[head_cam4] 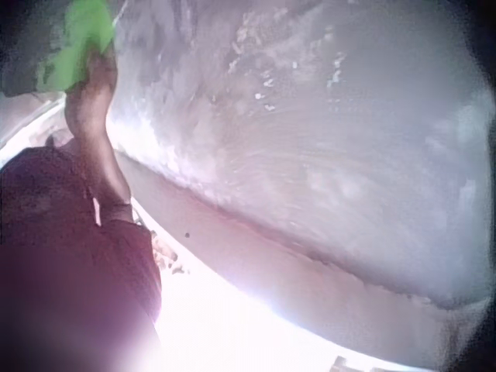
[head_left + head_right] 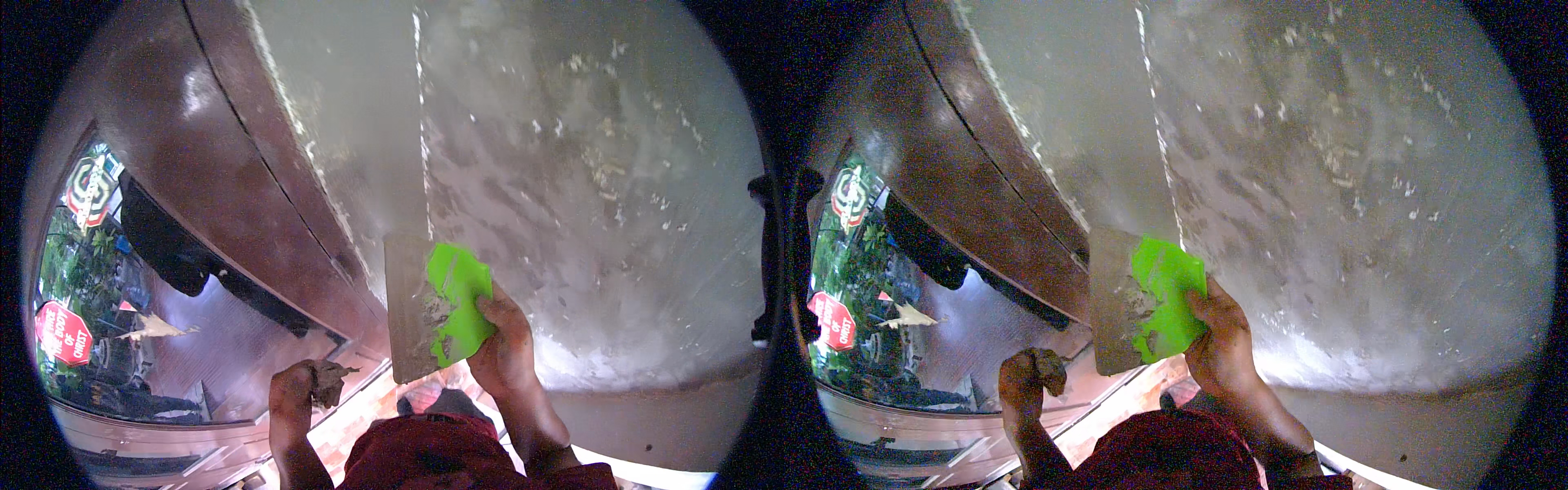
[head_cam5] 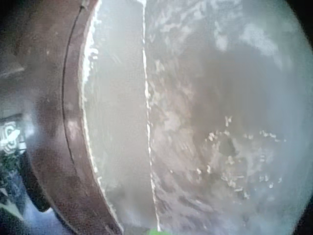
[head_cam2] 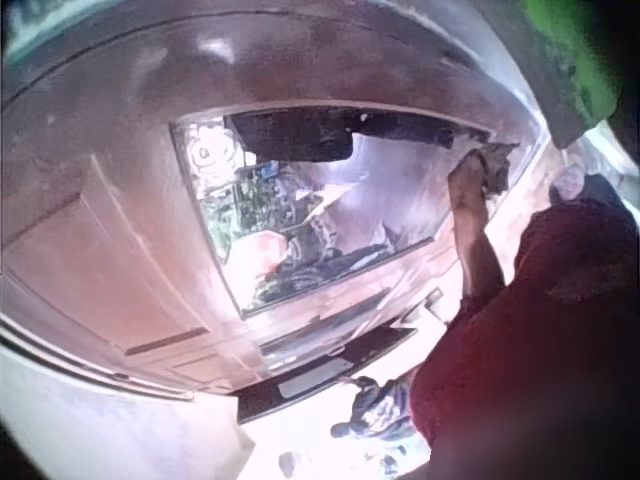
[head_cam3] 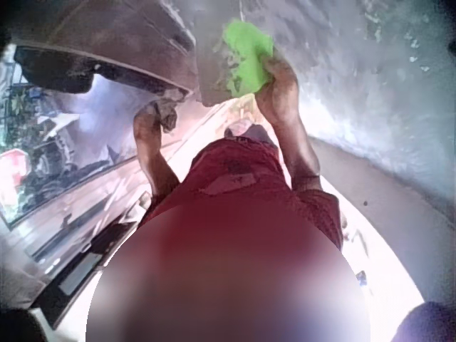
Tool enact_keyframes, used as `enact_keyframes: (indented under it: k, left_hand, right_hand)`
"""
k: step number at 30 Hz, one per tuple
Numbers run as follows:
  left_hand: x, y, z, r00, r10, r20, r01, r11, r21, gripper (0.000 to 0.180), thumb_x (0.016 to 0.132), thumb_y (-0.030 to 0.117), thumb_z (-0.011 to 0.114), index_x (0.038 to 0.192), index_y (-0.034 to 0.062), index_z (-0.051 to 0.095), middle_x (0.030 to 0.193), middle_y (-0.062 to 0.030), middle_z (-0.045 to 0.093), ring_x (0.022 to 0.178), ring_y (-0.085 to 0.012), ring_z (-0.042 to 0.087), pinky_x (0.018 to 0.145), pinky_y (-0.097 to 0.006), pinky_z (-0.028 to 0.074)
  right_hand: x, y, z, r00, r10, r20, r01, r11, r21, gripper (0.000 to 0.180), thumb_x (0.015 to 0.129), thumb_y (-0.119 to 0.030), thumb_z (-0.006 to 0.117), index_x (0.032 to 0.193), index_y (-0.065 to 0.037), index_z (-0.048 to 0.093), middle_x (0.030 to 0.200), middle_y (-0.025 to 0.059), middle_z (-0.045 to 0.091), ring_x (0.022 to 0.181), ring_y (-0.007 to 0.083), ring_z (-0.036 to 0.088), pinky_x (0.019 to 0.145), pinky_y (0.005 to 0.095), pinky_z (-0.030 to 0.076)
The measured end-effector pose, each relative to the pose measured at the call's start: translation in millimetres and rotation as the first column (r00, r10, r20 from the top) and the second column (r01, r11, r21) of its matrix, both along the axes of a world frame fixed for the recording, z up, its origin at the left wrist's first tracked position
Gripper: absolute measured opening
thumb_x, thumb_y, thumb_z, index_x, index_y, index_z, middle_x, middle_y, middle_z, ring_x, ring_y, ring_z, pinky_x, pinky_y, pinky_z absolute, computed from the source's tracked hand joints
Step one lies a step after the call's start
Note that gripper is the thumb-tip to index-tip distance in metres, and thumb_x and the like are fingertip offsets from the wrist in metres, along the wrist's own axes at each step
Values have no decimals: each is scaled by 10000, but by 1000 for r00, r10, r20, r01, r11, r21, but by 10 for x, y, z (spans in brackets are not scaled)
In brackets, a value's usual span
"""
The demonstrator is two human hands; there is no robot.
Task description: The person uses a green plastic scraper to apply a grey compound to the wall surface next to a brown door. They repeatedly scrape excess compound from the tool onto a red bucket lid and continue smoothing the wall area.
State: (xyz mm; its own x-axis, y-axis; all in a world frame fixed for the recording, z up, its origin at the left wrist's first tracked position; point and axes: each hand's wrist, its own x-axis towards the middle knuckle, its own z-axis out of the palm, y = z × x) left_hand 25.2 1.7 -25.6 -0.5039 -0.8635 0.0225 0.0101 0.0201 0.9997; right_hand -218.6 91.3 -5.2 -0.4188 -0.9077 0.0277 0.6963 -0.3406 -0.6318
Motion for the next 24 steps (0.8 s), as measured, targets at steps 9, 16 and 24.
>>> enact_keyframes:
  k: [9, 16, 24]
  left_hand:
    - [333, -185, -333, 996, 90, -20, -90, 996, 7, 387, 947, 314, 411, 634, 106, 503, 547, -11, 497, 433, -103, 429, 394, -251, 288]
    - [446, -114, -104, 995, -101, 24, 94, 974, 208, 420, 942, 432, 449, 853, 66, 636, 608, 13, 523, 478, -70, 419, 404, -224, 282]
    - [493, -439, -565, 949, -51, -310, 173, 909, 380, 328, 951, 296, 477, 992, 24, 657, 674, 18, 517, 558, -71, 414, 489, -227, 285]
  right_hand:
    - [51, -334, 855, 954, -196, -228, 209, 977, 36, 370, 905, -29, 513, 1271, 14, 484, 1153, 123, 599, 1031, 217, 590, 877, 354, 489]
    - [-386, -1146, 3009, -282, -851, -442, 337, 344, -876, 323, 831, -1, 514, 1149, 50, 538, 929, 219, 653, 875, 289, 664, 770, 358, 498]
    - [-185, -2073, 5276, -690, -559, -460, 509, 78, -857, 265, 789, -103, 572, 1028, 9, 602, 976, 260, 643, 939, 402, 634, 828, 460, 512]
